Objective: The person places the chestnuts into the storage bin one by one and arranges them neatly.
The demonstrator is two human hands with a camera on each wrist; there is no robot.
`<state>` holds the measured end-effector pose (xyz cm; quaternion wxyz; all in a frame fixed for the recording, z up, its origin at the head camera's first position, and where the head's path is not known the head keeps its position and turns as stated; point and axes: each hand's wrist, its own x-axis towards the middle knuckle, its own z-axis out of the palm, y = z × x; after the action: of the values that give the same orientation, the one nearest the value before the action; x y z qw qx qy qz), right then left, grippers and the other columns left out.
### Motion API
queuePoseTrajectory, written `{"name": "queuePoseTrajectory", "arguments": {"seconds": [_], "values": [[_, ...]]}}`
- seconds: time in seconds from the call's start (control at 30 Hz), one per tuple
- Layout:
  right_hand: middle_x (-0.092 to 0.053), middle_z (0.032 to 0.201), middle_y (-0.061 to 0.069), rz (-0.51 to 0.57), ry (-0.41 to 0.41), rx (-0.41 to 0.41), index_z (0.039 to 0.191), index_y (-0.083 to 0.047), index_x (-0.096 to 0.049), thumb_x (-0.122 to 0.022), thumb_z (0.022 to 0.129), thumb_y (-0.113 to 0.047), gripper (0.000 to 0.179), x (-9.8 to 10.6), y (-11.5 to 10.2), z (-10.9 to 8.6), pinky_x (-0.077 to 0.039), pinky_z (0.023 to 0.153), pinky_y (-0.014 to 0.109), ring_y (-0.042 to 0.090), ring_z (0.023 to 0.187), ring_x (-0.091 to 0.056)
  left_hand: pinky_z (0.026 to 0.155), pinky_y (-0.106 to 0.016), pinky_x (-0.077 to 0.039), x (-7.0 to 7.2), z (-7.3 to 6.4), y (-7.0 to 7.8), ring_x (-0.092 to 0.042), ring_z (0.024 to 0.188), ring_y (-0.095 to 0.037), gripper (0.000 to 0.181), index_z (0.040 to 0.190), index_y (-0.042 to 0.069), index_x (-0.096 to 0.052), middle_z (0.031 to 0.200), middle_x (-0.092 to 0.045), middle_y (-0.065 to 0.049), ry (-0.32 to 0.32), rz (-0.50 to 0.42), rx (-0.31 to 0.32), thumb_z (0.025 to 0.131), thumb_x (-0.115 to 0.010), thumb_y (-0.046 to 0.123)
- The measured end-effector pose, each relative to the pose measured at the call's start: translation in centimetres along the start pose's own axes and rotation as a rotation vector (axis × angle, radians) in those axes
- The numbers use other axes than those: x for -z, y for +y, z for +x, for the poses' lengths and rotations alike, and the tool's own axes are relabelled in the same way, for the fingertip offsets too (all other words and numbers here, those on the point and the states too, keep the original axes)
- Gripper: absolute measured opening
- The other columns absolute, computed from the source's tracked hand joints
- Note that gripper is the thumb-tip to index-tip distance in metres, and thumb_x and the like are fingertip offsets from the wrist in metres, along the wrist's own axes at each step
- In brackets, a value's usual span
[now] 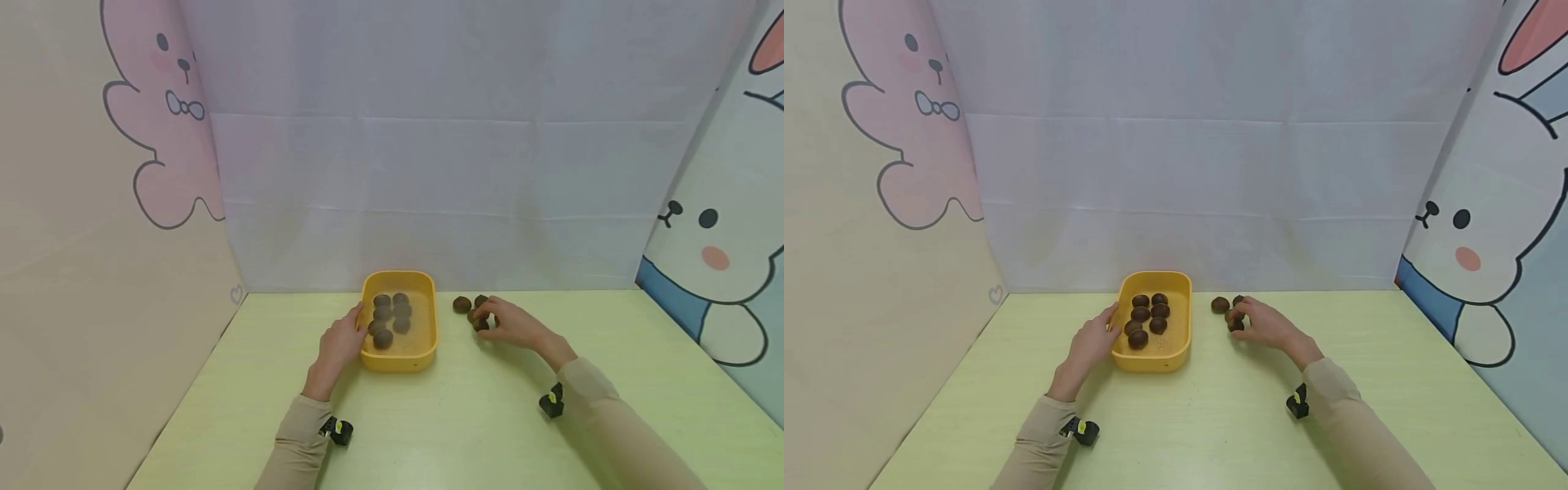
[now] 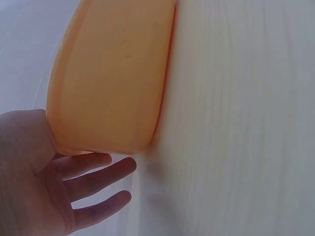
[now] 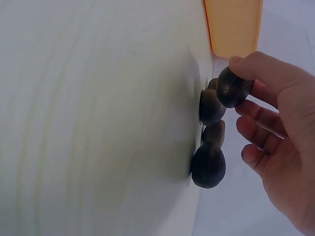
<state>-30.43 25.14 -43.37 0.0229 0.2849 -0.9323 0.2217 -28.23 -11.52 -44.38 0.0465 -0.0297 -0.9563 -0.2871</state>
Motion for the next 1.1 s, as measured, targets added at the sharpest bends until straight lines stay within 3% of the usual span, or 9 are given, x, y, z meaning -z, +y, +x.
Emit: {"name": "queuePoseTrajectory", "arguments": {"seconds": [0.17,0.37,0.57,0.7,0.83,1.1], "values": [[-0.061,0.1,0.005,0.003,0.038,0.058,0.108,-0.008,-0.071,-0.075,0.085,-0.019,0.026,0.3,-0.9,0.3,-0.046,0.072,0.029,0.026,0.085,-0.057,0.046,-0.031,-0.034,-0.1,0.1,0.0,-0.042,0.05,-0.019,0.056,0.15,0.014,-0.044,0.074,-0.062,-0.011,0.004,0.001,-0.009,0.096,-0.053,0.019],[-0.062,0.099,0.005,0.0,0.08,0.084,0.107,-0.009,-0.069,-0.076,0.084,-0.023,0.028,0.2,-1.5,0.8,-0.049,0.075,0.031,0.022,0.085,-0.06,0.046,-0.031,-0.034,-0.1,0.1,0.1,-0.042,0.05,-0.019,0.056,0.151,0.015,-0.044,0.079,-0.065,-0.014,0.006,0.002,-0.007,0.096,-0.054,0.02],[-0.065,0.098,0.007,0.111,0.144,0.103,0.109,-0.01,-0.068,-0.076,0.085,-0.022,0.028,-0.3,-2.7,1.5,-0.05,0.073,0.029,0.025,0.082,-0.06,0.045,-0.031,-0.034,-0.2,0.1,-0.1,-0.042,0.05,-0.018,0.056,0.151,0.015,-0.044,0.079,-0.065,-0.014,0.01,0.004,-0.01,0.096,-0.054,0.02],[-0.066,0.096,0.004,0.146,0.168,0.14,0.108,-0.011,-0.069,-0.077,0.085,-0.022,0.027,-0.6,-4.0,2.2,-0.047,0.07,0.025,0.02,0.079,-0.056,0.045,-0.031,-0.034,-0.2,0.1,-0.2,-0.042,0.05,-0.019,0.056,0.151,0.014,-0.044,0.078,-0.064,-0.013,0.01,0.005,-0.01,0.096,-0.054,0.02],[-0.066,0.097,-0.002,0.118,0.174,0.158,0.108,-0.013,-0.07,-0.078,0.084,-0.022,0.027,-0.9,-5.2,2.8,-0.048,0.072,0.027,0.013,0.081,-0.054,0.046,-0.031,-0.034,-0.2,0.1,-0.2,-0.043,0.051,-0.019,0.056,0.151,0.015,-0.044,0.083,-0.066,-0.015,0.012,0.009,-0.007,0.096,-0.054,0.02],[-0.067,0.1,0.0,0.076,0.167,0.204,0.11,-0.01,-0.069,-0.078,0.084,-0.023,0.03,-1.5,-7.1,4.1,-0.05,0.073,0.033,0.019,0.081,-0.057,0.047,-0.032,-0.034,-0.1,0.0,0.0,-0.044,0.052,-0.02,0.055,0.15,0.014,-0.046,0.084,-0.067,-0.016,0.021,0.022,-0.016,0.095,-0.055,0.019]]}}
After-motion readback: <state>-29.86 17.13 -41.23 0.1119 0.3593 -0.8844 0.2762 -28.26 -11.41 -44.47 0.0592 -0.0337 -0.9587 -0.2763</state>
